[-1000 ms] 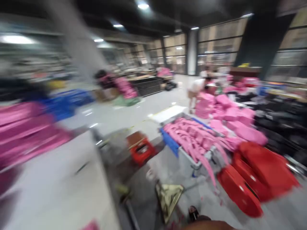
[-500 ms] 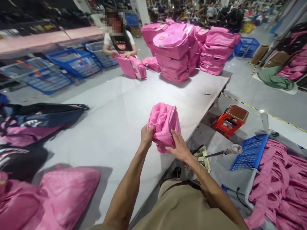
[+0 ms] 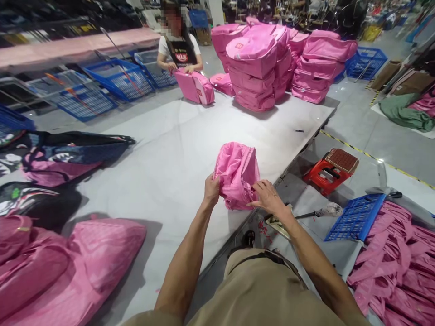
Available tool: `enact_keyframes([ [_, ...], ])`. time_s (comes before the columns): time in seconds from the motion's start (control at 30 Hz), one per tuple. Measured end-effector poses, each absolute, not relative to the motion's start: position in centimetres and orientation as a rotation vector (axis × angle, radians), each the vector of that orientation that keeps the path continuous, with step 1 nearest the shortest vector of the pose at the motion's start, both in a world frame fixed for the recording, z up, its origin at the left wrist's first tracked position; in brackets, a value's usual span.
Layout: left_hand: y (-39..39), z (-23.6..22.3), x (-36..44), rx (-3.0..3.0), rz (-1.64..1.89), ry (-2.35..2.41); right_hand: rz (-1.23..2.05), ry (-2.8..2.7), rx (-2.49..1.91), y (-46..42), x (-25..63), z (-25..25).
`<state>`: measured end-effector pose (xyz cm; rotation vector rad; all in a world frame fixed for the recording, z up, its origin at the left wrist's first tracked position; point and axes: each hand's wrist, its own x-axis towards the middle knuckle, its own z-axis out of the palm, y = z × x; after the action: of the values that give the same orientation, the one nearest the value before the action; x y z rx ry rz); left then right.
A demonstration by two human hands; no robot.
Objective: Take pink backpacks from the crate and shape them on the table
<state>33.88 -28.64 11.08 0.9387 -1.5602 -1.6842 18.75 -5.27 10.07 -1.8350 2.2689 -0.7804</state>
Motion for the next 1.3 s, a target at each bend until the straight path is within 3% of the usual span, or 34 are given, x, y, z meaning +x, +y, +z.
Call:
enact_keyframes([
  [0.13,-27.8,11.5,33.8,0.936,-1.659,-1.587,-0.695,2.269,-1.886,-4.1,17.1,10.4],
  [0.4,-26.5,12.1,32.8,0.921,-1.593,-1.545,-0.894,2.267,-1.73,-4.1,18.7,10.3],
  [0.67,-26.3,12.0,33.0,0.955,-1.523,-1.579,-1.422,2.356,-1.166,-6.1,22.7,8.4],
  [0.93,-26.3,11.7,33.1,0.932,-1.5,-1.609,-1.839,2.246,-1.051,-5.7,25.3,5.7],
  [1.13,-25.9,12.7,33.0,0.934,-1.509,-1.632,-1.8,2.328,-1.082,-5.4,25.3,6.4],
  [1.3,-26.1,13.5,33.7,0.958,-1.538,-1.697,-1.478,2.604,-1.464,-5.2,23.6,9.6],
])
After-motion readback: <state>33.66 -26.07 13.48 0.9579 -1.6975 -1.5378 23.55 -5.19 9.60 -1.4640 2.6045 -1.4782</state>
